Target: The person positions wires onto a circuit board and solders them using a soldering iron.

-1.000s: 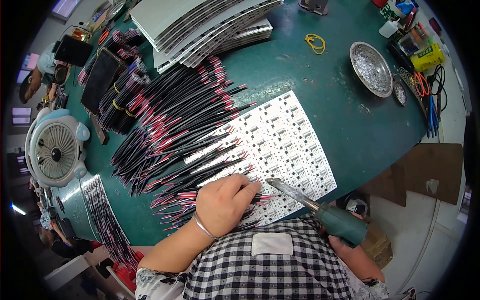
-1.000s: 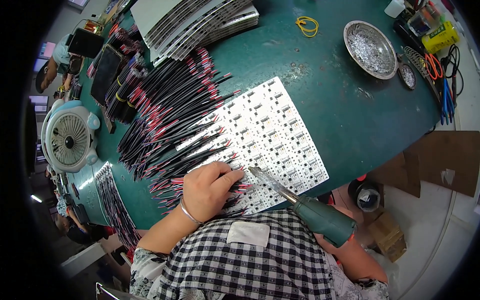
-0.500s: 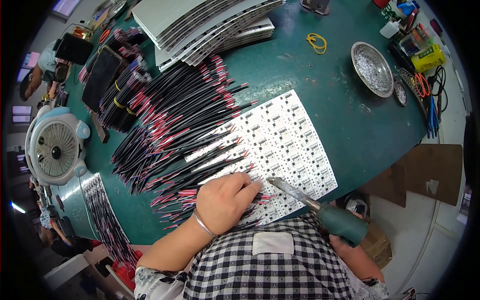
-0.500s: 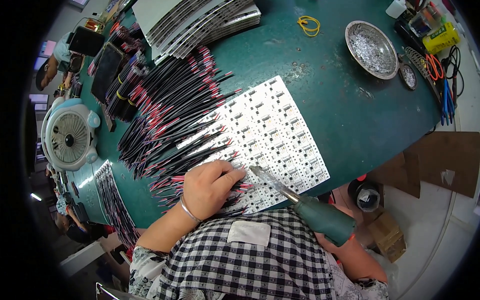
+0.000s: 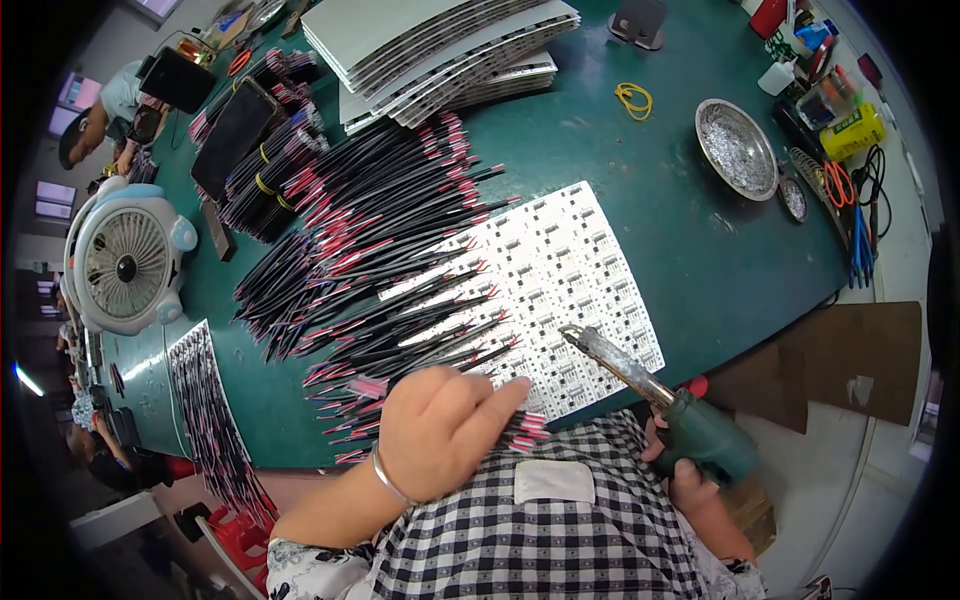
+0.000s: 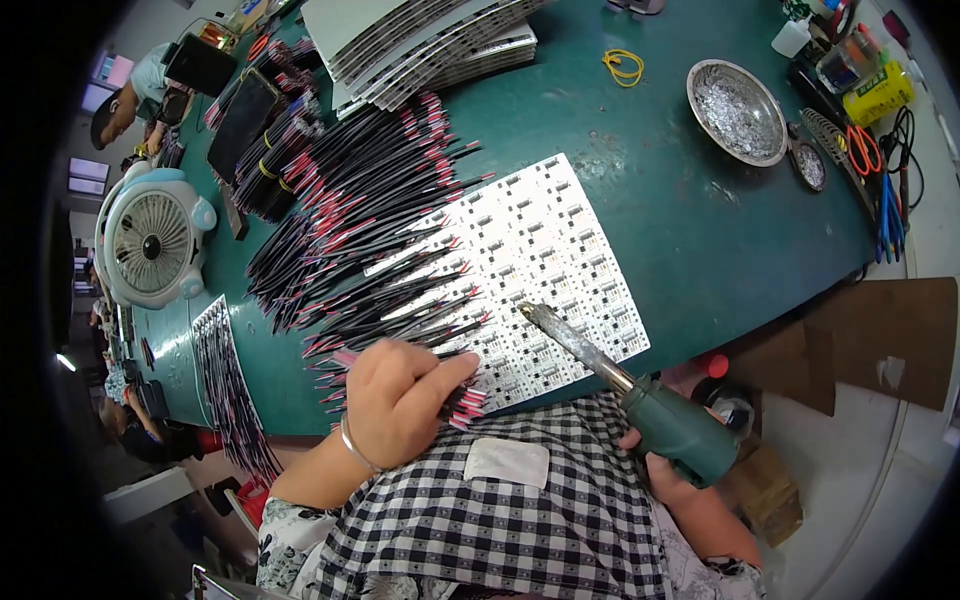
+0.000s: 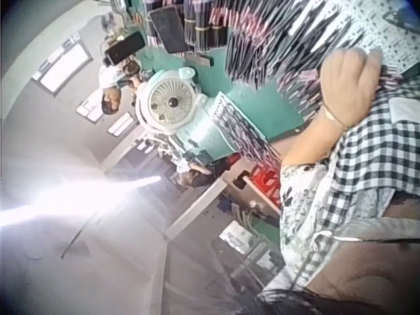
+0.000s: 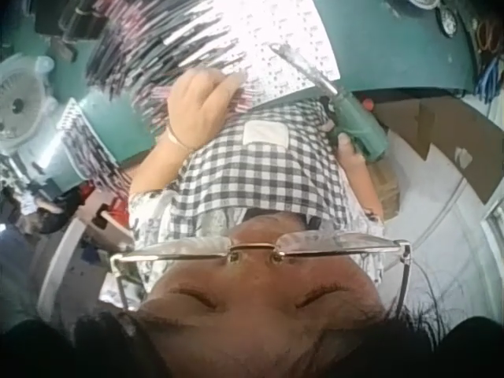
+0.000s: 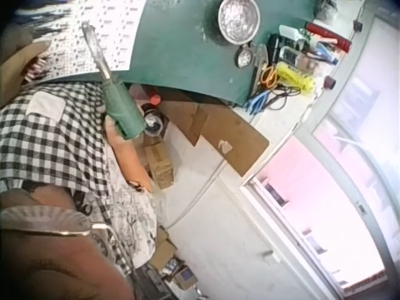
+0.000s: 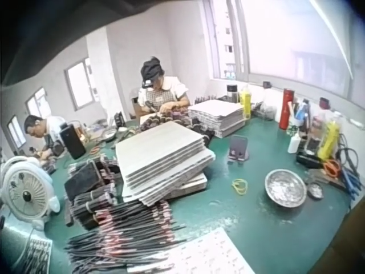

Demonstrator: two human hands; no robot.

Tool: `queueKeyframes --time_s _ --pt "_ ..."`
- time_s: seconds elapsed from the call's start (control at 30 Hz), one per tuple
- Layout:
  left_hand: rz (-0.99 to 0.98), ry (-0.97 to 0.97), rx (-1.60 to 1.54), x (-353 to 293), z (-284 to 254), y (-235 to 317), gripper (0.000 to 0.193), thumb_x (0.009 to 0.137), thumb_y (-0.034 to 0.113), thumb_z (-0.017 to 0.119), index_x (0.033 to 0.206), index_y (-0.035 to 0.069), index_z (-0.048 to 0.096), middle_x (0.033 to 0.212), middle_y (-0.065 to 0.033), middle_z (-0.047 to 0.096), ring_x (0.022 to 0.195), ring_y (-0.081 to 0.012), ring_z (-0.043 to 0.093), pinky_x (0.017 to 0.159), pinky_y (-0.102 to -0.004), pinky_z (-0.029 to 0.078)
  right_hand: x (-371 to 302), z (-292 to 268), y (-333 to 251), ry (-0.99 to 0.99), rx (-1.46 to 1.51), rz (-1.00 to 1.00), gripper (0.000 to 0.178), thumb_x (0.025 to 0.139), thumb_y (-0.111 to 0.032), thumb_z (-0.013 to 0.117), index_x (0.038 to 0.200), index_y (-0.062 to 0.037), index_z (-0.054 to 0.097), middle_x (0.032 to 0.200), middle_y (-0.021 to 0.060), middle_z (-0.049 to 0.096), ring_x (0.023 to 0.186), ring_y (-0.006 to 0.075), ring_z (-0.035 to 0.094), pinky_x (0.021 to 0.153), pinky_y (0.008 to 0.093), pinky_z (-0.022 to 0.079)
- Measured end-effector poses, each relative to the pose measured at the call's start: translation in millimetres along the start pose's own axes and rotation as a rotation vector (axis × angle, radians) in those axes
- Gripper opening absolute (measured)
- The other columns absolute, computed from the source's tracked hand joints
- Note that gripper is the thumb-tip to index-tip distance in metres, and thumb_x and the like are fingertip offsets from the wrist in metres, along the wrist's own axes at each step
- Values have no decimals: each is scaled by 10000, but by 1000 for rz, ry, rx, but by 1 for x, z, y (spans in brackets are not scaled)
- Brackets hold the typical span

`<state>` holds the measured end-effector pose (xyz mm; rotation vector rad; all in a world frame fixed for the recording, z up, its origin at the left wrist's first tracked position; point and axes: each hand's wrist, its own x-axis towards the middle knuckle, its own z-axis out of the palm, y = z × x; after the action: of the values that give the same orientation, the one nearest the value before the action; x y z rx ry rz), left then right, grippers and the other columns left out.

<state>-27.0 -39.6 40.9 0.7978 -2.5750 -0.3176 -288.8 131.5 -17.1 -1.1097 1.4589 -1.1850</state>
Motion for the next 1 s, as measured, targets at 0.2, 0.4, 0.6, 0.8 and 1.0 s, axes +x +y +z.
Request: queueKeyframes --time_s 0.2,0.4,0.6,0.8,1.0 --pt "-133 -138 7 -8 29 -4 402 737 92 597 1138 101 621 723 -16 484 593 -173 553 488 -314 442 -8 -2 -3 0 15 61 646 910 -495 538 1240 59 504 761 109 616 748 201 574 742 340 453" --pt "-113 -27 -44 -8 38 -5 243 695 85 646 936 108 627 731 -15 492 606 -179 561 492 -321 448 -20 0 -3 8 77 112 641 920 -458 541 1260 83 488 832 135 635 761 201 598 743 321 468" --pt "-85 -72 3 -6 37 -5 223 722 124 628 944 110 647 735 -18 484 606 -167 550 484 -312 433 -21 3 -5 11 86 110 488 894 -300 593 1188 85 539 850 128 656 760 201 634 727 318 502" --pt "-105 -104 20 -9 36 -4 364 594 96 698 956 130 685 731 -24 509 589 -201 540 492 -326 428 -22 -1 -3 -7 -27 79 342 841 -120 652 1111 82 594 917 134 677 781 207 682 713 307 531" --pt "-108 -20 -26 -13 44 -6 363 620 69 671 977 128 697 787 -18 554 607 -193 558 495 -315 436 -36 -12 12 -55 -247 127 315 785 -96 691 1082 -1 644 1026 118 674 921 262 644 860 370 475"
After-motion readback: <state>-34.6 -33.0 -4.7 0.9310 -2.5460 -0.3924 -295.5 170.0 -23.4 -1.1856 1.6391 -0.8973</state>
